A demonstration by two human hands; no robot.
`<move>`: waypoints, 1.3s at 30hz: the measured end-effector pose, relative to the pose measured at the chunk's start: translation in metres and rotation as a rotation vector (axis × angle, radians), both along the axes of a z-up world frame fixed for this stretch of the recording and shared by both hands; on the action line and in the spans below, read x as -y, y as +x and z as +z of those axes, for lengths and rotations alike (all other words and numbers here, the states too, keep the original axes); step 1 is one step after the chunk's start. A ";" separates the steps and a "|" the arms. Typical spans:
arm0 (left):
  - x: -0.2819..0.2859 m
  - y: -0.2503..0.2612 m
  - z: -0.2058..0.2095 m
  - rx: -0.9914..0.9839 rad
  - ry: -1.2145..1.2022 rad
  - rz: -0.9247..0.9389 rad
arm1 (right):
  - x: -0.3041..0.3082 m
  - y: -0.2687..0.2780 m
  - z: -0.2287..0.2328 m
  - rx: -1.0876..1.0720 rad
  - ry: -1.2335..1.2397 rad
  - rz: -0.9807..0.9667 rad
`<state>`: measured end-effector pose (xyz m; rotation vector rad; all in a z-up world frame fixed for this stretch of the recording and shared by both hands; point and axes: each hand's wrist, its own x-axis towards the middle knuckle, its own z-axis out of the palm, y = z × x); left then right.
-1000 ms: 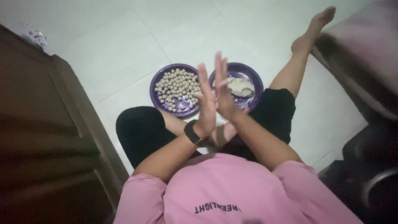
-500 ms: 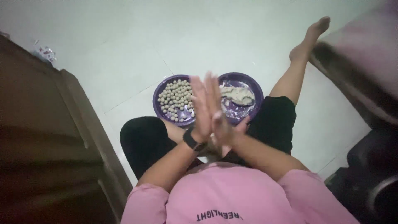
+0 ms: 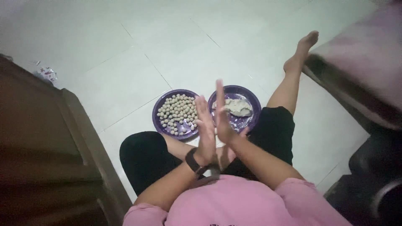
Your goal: Pinching small pieces of dough and rolling them into spheres between the palms before placing them in a collection bowl.
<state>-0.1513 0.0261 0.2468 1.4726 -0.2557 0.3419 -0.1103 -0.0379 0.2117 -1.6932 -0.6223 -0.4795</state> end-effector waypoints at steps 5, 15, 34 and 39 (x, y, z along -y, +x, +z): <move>-0.018 0.014 0.000 -0.008 -0.327 -0.163 | 0.002 -0.001 0.027 -0.037 0.116 0.028; -0.011 0.010 -0.011 -0.353 -0.626 -0.208 | -0.007 -0.007 0.023 -0.010 0.157 -0.020; 0.002 -0.009 -0.029 -0.047 -0.308 -0.272 | -0.018 -0.034 0.024 -0.258 0.195 0.176; -0.001 -0.009 -0.022 -0.044 -0.283 -0.303 | -0.008 -0.018 0.033 -0.393 0.021 0.048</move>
